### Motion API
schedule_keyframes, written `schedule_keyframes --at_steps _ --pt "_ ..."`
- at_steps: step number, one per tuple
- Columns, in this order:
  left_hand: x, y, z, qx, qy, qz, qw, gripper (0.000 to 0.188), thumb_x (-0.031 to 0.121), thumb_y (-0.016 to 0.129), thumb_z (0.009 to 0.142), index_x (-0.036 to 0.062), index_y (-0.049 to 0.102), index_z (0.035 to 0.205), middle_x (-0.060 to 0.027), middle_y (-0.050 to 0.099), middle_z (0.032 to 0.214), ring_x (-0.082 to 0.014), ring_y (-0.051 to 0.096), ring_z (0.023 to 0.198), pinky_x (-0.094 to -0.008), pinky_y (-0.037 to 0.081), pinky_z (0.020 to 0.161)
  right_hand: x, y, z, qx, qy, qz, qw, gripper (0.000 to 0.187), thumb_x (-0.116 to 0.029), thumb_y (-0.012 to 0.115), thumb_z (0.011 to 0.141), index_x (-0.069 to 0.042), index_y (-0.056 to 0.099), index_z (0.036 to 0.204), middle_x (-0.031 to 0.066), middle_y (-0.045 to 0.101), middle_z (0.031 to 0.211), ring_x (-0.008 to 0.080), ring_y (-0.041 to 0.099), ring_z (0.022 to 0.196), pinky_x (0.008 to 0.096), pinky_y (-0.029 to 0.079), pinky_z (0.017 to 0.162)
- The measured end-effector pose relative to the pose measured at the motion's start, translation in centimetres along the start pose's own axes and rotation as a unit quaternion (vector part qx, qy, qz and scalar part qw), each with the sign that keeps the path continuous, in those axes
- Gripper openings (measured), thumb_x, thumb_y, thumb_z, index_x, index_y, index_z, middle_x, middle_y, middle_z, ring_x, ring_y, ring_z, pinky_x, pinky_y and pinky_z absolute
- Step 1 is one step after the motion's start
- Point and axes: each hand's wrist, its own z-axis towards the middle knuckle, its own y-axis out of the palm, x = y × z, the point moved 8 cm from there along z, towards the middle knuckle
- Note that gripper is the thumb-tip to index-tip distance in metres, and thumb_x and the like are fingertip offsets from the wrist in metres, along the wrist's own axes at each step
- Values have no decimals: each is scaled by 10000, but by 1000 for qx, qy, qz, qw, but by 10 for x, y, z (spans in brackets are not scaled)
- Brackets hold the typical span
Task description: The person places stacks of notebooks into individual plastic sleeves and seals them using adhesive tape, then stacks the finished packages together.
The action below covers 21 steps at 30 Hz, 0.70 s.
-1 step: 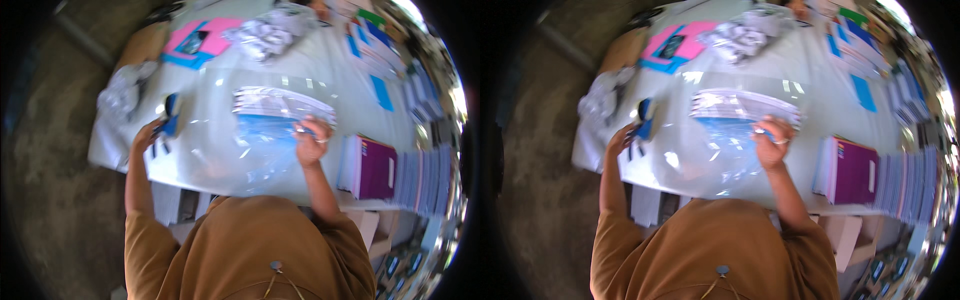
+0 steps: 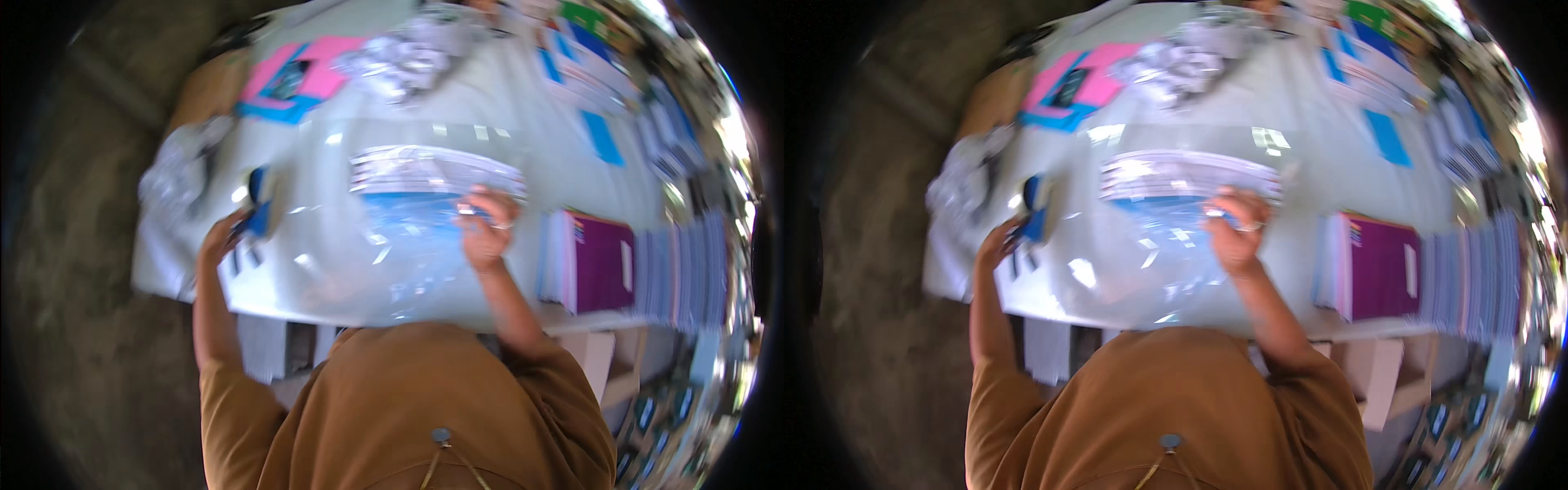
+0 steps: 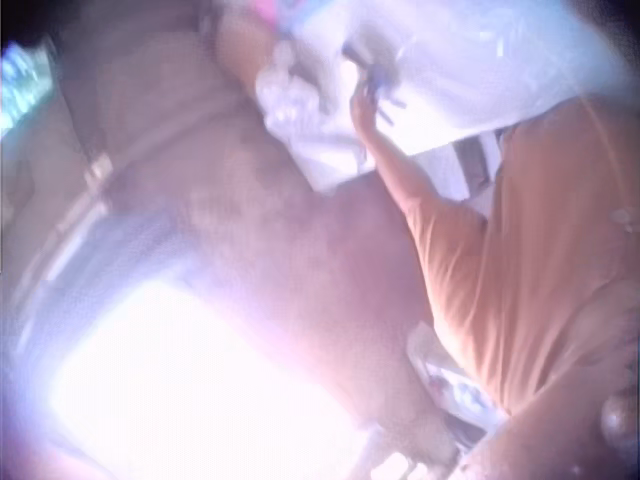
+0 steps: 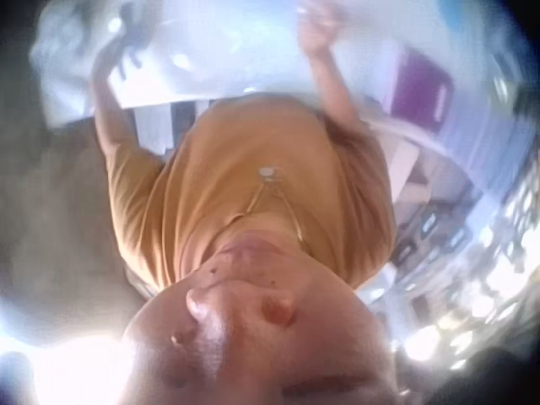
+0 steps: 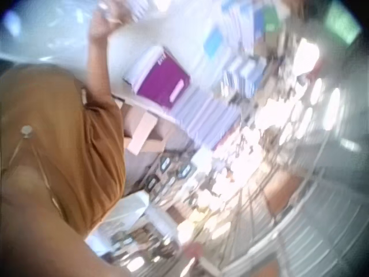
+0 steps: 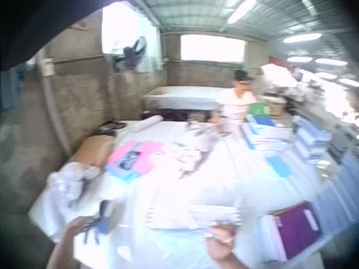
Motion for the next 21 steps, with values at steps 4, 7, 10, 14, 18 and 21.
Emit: schedule_keyframes --at_steps 4,7,10,14,18,21 --pt "-15 -4 -6 -52 -13 -31 998 272 315 525 907 88 644 999 34 510 672 -63 385 510 -185 308 455 -22 13 15 -19 -54 -70 996 227 -17 777 550 -139 586 536 -29 620 924 176 586 935 338 385 832" --pt "-19 30 -26 -69 72 -230 968 281 328 578 877 79 638 989 -26 586 887 -122 529 712 -274 447 650 -12 -6 10 -8 -45 -110 993 246 -12 777 546 -143 571 516 -37 622 924 165 593 935 329 392 842" --pt "-43 28 -62 -89 124 -218 964 238 274 586 869 65 641 969 -73 634 998 -167 595 852 -332 481 778 -12 -8 9 -8 -48 -120 992 258 0 776 540 -150 567 514 -39 624 920 163 594 938 327 399 839" --pt "-44 -107 -61 459 172 457 742 206 182 596 789 3 688 745 -135 627 596 -204 597 524 -369 471 537 -28 10 18 0 -68 -83 994 273 7 777 535 -156 559 511 -43 620 917 168 595 943 332 403 833" --pt "129 26 -120 348 354 -68 866 402 355 537 916 -18 685 893 -95 661 725 -109 535 547 -249 424 494 -17 4 7 -13 -86 -115 990 255 -58 770 617 -124 527 576 -46 596 990 162 572 976 339 392 858" --pt "184 199 -201 -61 460 -191 865 608 464 313 968 -47 626 868 -123 636 654 -143 563 477 -248 432 410 -14 -2 4 -16 -85 -121 989 246 -53 757 630 -127 530 569 -45 597 994 164 576 968 337 393 860"
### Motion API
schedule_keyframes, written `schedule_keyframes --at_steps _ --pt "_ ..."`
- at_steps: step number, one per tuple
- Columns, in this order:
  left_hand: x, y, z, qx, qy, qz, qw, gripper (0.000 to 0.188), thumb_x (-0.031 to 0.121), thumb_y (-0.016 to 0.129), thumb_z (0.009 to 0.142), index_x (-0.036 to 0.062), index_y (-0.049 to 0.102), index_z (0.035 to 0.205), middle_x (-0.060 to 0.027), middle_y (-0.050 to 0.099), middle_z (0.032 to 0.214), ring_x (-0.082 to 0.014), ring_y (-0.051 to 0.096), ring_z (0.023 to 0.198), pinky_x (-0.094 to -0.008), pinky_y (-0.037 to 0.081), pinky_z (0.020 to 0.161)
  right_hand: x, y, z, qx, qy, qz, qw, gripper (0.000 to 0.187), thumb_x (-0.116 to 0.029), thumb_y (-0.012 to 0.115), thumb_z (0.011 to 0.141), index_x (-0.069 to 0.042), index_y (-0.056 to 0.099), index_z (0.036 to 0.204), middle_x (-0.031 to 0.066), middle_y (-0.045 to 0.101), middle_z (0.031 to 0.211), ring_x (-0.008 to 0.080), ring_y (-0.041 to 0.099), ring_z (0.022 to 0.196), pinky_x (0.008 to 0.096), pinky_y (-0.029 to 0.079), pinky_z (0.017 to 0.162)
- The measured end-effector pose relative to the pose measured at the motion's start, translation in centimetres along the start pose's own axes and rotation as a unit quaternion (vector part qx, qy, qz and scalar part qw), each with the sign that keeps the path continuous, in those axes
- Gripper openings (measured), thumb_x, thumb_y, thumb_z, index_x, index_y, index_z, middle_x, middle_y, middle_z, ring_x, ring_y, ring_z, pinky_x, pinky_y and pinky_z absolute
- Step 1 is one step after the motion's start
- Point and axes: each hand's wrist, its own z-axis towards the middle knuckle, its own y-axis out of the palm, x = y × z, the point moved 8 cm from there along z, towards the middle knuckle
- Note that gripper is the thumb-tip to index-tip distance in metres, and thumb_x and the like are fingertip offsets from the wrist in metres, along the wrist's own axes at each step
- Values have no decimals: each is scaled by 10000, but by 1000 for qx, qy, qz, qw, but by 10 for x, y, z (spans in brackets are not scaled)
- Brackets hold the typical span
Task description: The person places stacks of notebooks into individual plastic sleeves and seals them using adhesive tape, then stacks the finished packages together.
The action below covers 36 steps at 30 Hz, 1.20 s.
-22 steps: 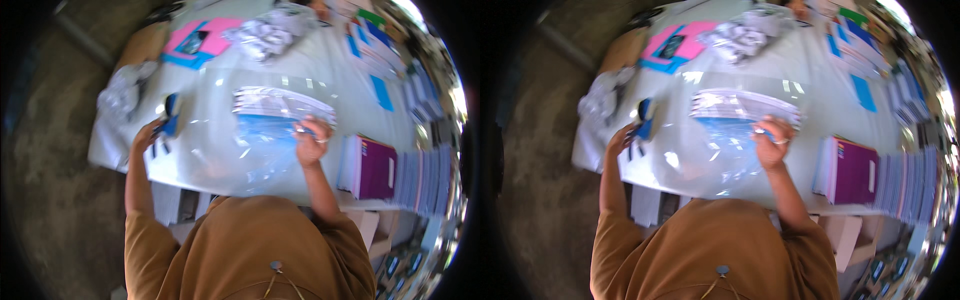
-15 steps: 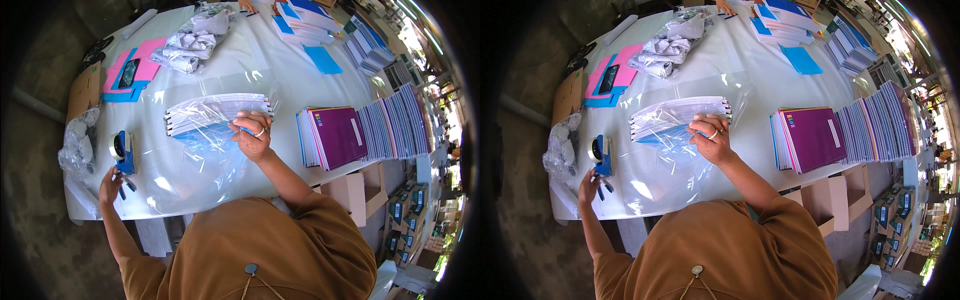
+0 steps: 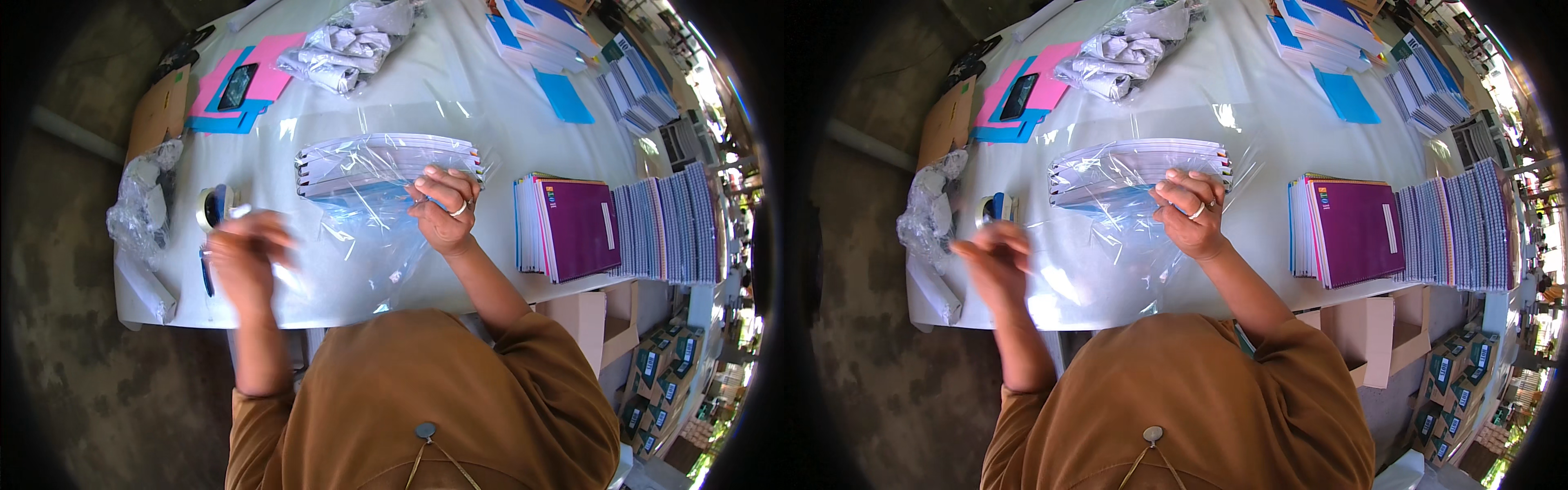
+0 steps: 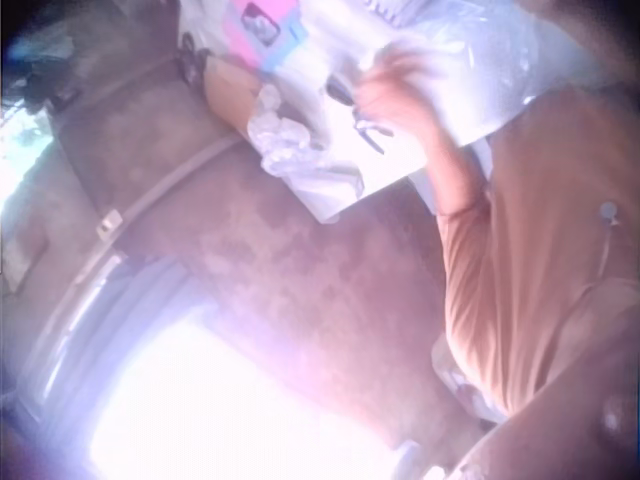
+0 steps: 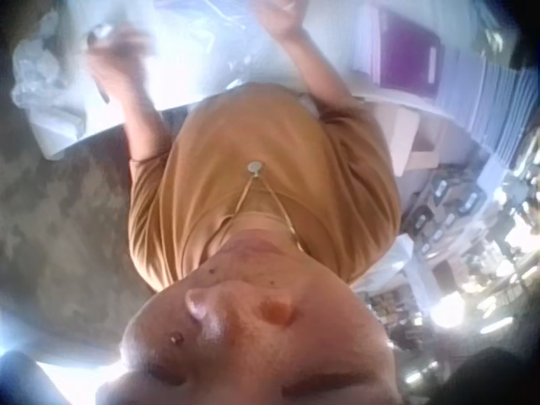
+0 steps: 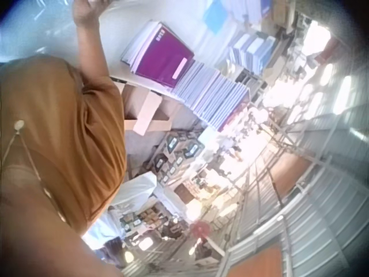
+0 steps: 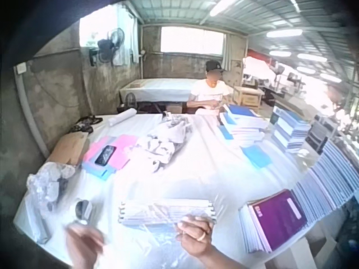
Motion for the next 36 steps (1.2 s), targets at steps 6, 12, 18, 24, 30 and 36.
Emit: schedule_keyframes --at_steps 6,12,18,24,30,36 --pt "-86 74 -42 35 -347 95 932 406 361 684 819 54 590 571 -11 513 474 -49 427 393 -191 328 383 -2 5 4 -13 2 30 999 161 -81 722 655 -184 617 720 -46 591 971 154 573 974 329 386 844" --pt "-86 86 -39 23 -308 76 948 439 380 672 826 50 567 555 -15 520 489 -49 428 395 -189 327 386 -1 6 14 -85 74 -77 991 373 -159 671 713 -267 659 1071 -74 504 894 135 495 841 308 339 775" --pt "-134 51 -25 108 -265 137 948 460 382 705 793 40 561 520 -19 522 479 -75 443 410 -227 352 420 -2 2 25 -145 87 -34 985 401 -18 629 706 -219 677 1048 -29 515 932 159 496 865 307 369 786" --pt "-135 -126 -33 199 -93 422 879 290 270 722 755 -9 659 794 -104 652 701 -218 589 622 -330 464 633 5 -12 26 -107 33 85 990 231 5 712 709 -20 675 936 64 597 1035 235 569 991 362 466 863" --pt "-119 -357 -77 185 -233 503 812 442 376 596 839 56 576 1143 -138 599 901 -259 577 822 -359 460 684 -6 -5 37 -133 22 103 985 207 73 656 690 -43 709 853 53 653 970 210 610 983 366 468 906" --pt "-149 -283 -44 84 -411 251 872 433 435 537 861 65 617 1073 15 428 640 -83 381 559 -241 302 467 3 -13 24 -109 -1 85 990 229 111 646 669 -47 710 821 49 628 816 230 627 876 387 510 847"
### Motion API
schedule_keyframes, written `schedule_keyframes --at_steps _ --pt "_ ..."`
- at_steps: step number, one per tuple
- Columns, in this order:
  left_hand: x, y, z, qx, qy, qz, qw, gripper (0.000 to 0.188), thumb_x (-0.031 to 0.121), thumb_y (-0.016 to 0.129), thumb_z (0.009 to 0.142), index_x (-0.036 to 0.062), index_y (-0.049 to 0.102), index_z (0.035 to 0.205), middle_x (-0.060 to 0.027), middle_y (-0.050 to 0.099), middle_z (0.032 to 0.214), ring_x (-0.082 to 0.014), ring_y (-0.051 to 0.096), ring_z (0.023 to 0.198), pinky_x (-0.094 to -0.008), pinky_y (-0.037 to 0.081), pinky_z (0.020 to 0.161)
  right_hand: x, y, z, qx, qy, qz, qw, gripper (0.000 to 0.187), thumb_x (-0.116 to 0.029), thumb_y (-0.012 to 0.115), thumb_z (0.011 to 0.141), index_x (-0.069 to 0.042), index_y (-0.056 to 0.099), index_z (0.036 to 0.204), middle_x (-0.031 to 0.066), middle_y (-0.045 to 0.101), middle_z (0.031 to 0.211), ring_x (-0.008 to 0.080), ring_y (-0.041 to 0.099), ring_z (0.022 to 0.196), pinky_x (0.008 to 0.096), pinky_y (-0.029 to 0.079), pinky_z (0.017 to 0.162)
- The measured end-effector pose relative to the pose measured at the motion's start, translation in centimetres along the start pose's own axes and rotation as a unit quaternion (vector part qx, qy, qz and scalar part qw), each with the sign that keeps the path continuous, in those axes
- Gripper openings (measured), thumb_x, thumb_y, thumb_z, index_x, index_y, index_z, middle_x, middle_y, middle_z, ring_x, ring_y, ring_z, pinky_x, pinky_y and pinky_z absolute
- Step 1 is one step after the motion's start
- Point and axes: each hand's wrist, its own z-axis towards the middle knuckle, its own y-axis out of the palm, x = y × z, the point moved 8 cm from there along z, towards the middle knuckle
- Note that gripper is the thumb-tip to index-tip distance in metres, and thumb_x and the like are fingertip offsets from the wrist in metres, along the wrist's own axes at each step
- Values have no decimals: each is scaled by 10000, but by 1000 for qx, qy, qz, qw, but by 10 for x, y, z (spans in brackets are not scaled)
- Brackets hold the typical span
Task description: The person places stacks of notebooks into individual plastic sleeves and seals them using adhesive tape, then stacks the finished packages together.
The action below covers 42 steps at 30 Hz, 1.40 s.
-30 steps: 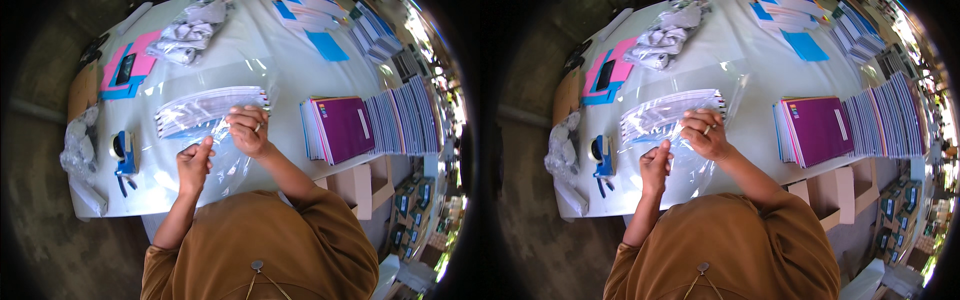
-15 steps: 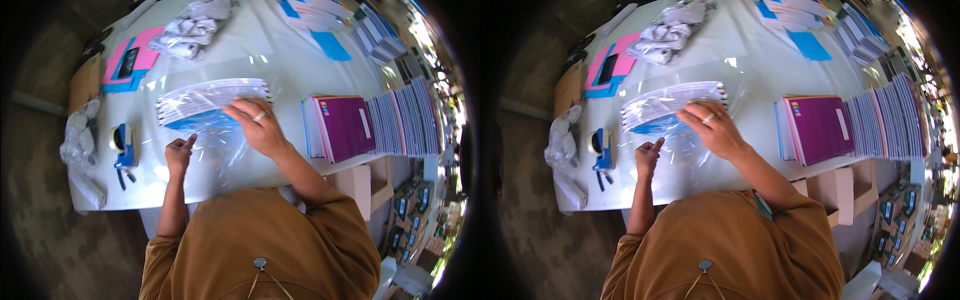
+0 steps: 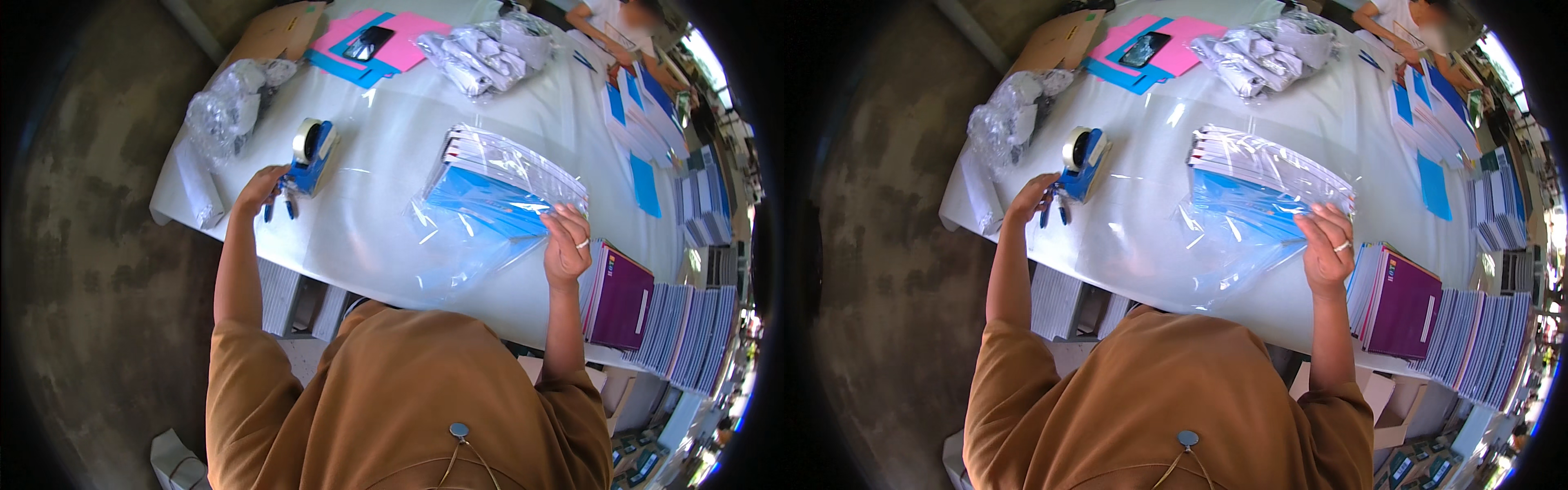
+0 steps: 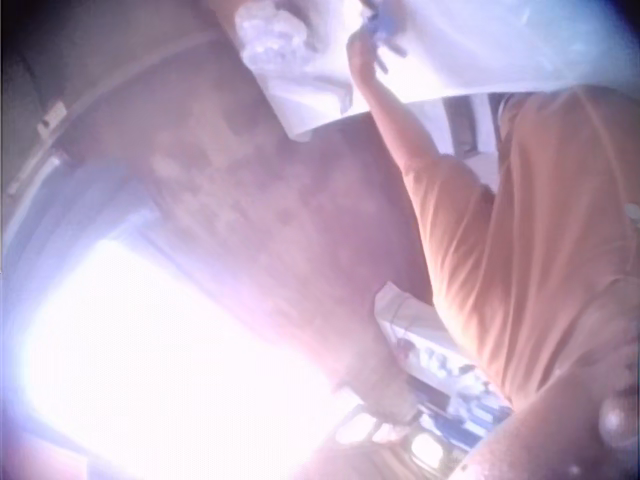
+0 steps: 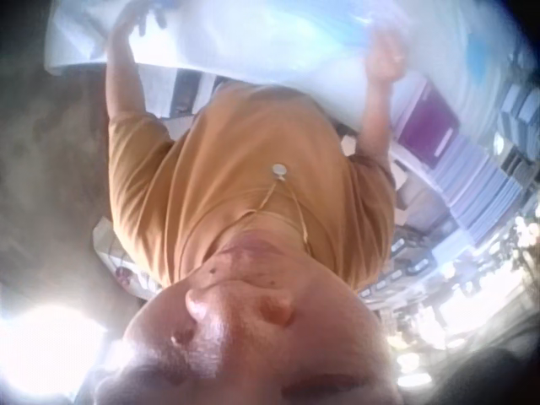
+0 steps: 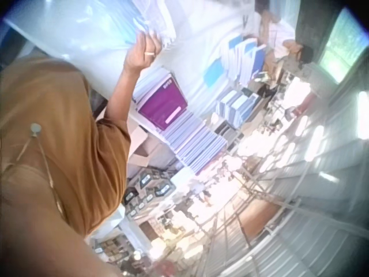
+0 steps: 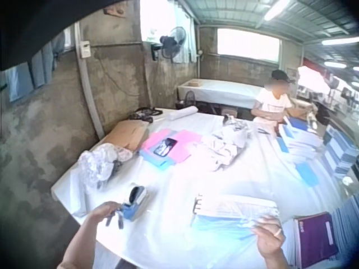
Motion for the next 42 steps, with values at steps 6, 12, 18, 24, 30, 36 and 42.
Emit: schedule_keyframes --at_steps 6,12,18,24,30,36,42 --pt "30 7 9 -13 -32 115 993 388 438 565 856 83 660 981 19 464 646 -83 348 539 -247 272 462 2 -1 3 -29 15 -26 999 284 148 632 660 -49 708 850 55 605 826 219 617 870 367 513 828" --pt "-1 17 -3 -196 66 -321 924 307 283 540 900 37 622 1065 -47 557 903 -189 583 915 -304 466 770 7 -1 -1 9 78 -33 996 316 159 622 691 -47 697 918 82 571 990 203 603 908 338 510 791" --pt "-55 -50 -16 130 68 190 971 161 167 620 827 40 689 897 -70 671 756 -176 640 678 -318 506 649 12 3 4 10 122 29 992 335 158 610 709 -40 682 970 86 570 996 218 596 912 295 500 798" --pt "181 93 -123 127 375 -256 882 457 399 451 945 -2 622 808 -126 599 621 -130 528 484 -253 427 443 18 0 -1 12 123 -2 992 387 175 595 698 -57 678 996 80 570 978 212 586 887 286 499 743" --pt "211 327 -181 -173 128 -287 933 374 291 671 838 19 577 599 -80 616 624 -77 521 455 -222 404 409 14 -5 2 34 96 49 994 479 175 601 688 -79 631 1093 72 537 1030 205 579 888 285 508 730" --pt "189 342 -159 -85 134 -303 940 416 332 697 815 51 549 545 -24 542 527 -60 456 421 -211 333 394 16 -3 19 -141 146 0 979 425 45 550 772 -18 535 1192 183 511 1160 324 548 1003 394 457 858" --pt "78 356 -124 -94 -13 -143 985 487 436 721 758 80 486 524 -16 477 496 -73 429 438 -229 348 439 60 16 71 -265 222 -81 935 616 -315 716 747 -35 504 1254 179 579 1112 319 582 977 345 465 814"
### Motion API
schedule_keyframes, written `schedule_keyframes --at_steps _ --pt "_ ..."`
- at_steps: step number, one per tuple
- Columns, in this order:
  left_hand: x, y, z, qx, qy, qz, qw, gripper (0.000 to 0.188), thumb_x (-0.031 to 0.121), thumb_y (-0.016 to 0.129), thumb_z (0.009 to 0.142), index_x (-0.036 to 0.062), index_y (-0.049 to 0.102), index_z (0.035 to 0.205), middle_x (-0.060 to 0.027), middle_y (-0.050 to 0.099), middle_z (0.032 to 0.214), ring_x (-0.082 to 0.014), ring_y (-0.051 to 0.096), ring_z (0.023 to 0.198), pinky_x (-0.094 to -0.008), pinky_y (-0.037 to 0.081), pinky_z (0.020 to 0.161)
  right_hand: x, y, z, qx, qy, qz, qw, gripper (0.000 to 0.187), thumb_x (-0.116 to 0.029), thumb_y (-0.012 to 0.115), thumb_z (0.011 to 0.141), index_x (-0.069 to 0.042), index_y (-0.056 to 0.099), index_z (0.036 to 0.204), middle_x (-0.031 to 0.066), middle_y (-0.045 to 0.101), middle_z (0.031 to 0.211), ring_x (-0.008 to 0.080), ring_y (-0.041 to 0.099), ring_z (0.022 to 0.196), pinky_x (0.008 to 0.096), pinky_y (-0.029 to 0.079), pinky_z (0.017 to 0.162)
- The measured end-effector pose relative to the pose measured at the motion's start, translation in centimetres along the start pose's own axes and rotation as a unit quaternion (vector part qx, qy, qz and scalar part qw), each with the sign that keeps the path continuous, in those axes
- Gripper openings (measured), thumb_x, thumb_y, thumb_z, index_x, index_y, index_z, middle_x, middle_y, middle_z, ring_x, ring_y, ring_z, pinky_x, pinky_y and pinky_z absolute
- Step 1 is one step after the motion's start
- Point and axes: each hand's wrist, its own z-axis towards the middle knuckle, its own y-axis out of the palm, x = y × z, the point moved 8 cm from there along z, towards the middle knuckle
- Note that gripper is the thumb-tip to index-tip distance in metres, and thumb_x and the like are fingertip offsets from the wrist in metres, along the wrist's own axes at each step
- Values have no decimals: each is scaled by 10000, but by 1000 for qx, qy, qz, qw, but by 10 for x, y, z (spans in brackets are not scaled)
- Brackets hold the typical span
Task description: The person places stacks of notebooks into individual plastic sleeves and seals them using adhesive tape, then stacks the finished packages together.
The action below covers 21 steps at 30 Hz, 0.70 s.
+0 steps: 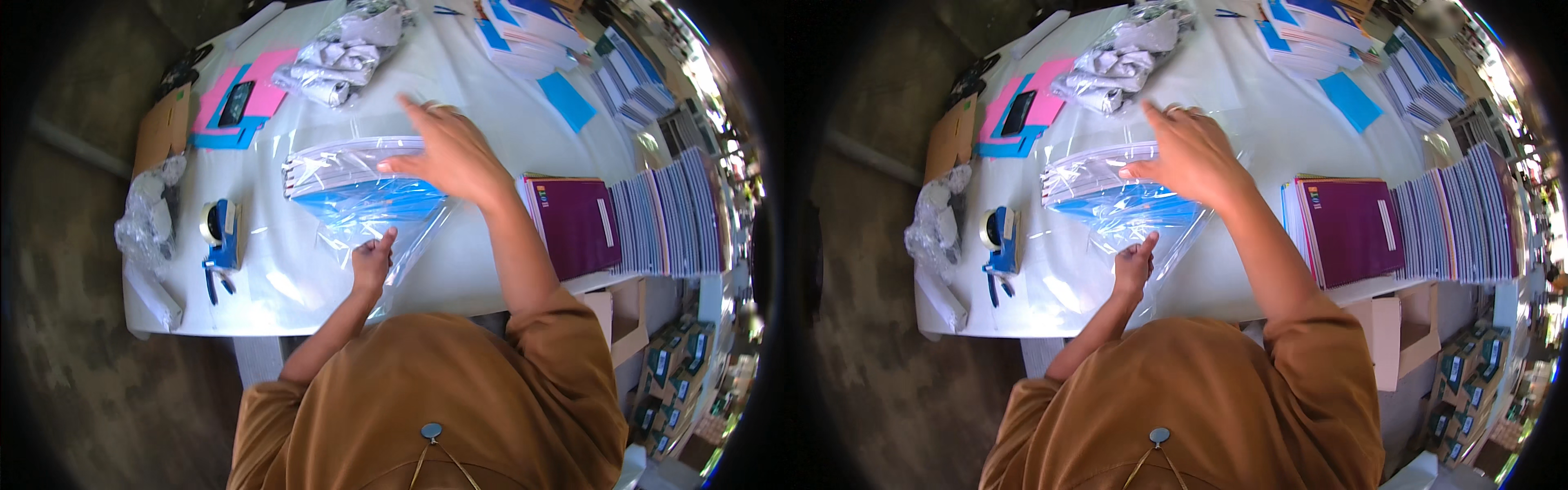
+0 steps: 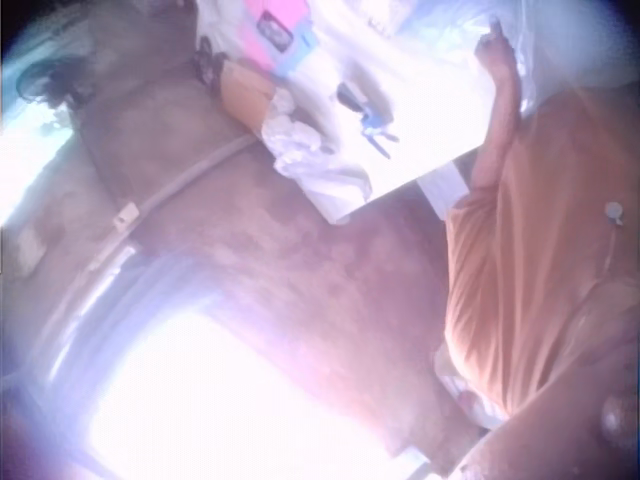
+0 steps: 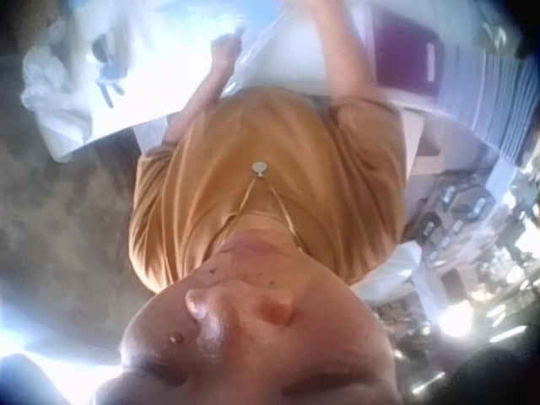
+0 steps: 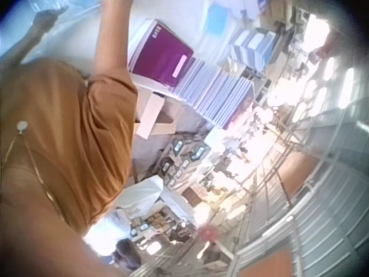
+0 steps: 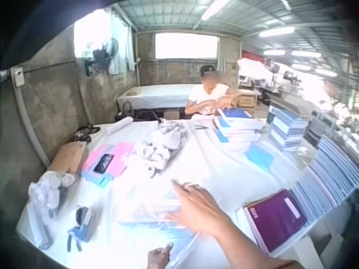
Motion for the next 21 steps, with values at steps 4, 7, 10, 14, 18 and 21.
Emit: schedule_keyframes --at_steps 4,7,10,14,18,21 --pt "13 16 -26 -118 29 -42 992 426 386 670 820 82 508 569 -11 479 501 -70 399 424 -225 312 420 43 70 24 -294 -9 287 912 439 -428 684 768 -34 685 963 157 644 945 232 616 889 318 465 776" --pt "16 11 -31 -136 26 -104 985 372 347 637 854 77 547 615 -6 472 489 -70 379 409 -220 283 411 16 46 49 -281 60 161 944 494 -437 656 794 -26 635 1068 144 651 989 194 606 905 317 461 767" --pt "20 34 -45 -204 1 -113 972 333 346 616 867 64 587 694 -3 473 497 -74 380 414 -218 274 413 -48 47 27 3 -40 24 999 575 -448 718 709 -40 596 1096 122 612 1107 211 576 983 397 429 813" --pt "8 64 -59 -395 -33 -99 913 371 425 465 932 78 593 954 -15 606 772 -90 525 640 -229 383 558 -68 69 19 -78 -15 19 997 638 -417 811 548 -82 589 1043 101 581 1116 250 533 1053 450 377 869" --pt "-18 71 -48 -489 -61 -178 852 701 662 410 842 99 454 1257 -54 542 1186 -178 538 1026 -319 435 809 -57 21 8 57 64 237 968 690 -281 864 468 -51 595 1061 125 604 1033 269 582 960 368 431 853" --pt "-1 31 -15 -400 -20 -443 802 1195 811 531 583 109 97 1447 -70 191 1486 -282 293 1309 -469 293 1039 -29 -17 -16 92 105 579 804 715 -174 830 551 29 514 1159 120 590 1080 202 568 983 328 440 876"
